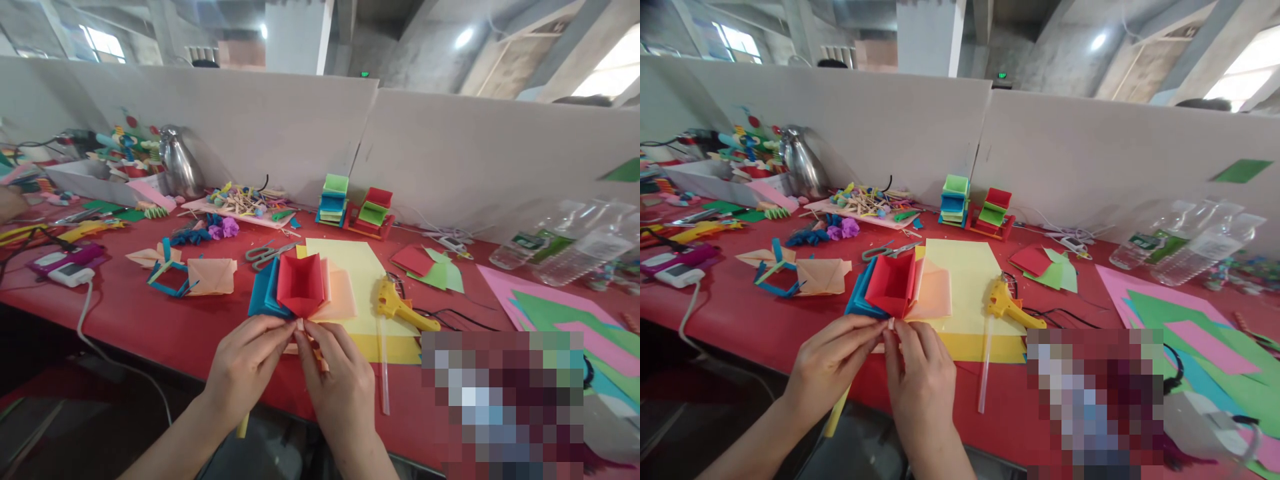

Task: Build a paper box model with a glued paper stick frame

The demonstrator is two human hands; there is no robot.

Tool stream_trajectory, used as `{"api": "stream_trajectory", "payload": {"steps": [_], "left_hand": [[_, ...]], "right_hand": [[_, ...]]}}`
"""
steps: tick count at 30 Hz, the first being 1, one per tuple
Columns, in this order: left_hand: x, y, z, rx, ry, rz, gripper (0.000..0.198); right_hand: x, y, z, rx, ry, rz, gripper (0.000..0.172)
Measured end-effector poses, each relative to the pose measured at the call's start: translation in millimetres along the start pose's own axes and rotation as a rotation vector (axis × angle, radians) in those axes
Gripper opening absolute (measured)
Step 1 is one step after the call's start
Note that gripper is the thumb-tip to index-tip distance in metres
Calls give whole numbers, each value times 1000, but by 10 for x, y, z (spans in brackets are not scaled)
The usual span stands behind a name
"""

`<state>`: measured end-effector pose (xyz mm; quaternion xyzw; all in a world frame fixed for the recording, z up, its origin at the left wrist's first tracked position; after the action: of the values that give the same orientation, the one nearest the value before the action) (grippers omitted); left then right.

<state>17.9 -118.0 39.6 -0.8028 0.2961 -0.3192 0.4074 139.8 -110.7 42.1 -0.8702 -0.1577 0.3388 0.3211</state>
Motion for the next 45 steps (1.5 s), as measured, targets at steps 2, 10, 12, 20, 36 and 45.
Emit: {"api": "stream_trajectory", "payload": {"steps": [2, 10, 12, 20, 36, 45], "left_hand": [[-1, -5, -1, 5, 14, 0, 19], [-24, 18, 0, -5, 74, -42, 22], [-16, 23, 0, -3, 86, -43, 22], [4, -10, 2, -17, 122, -51, 26], [8, 194, -34, -254, -93, -275, 13], [124, 189, -32, -263, -212, -212, 29]], "right_hand": [[-11, -2, -2, 1, -4, -5, 15], [-15, -27, 8, -1, 0, 64, 12], [-20, -33, 13, 27, 12, 79, 13], [-22, -40, 43, 140, 19, 147, 26], [25, 48, -9, -74, 220, -60, 19], [31, 29, 42, -4, 146, -108, 20]]}}
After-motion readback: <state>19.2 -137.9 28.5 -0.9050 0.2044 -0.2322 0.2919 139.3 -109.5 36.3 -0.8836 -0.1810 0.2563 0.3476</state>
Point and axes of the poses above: each hand's wrist, its own y-axis away from the middle knuckle, its own z-axis out of the palm, x = y × z, the point moved 6 cm from there along -y, towards the middle knuckle, and after that the axes turned 8 degrees about z, right-handed, at the moved point
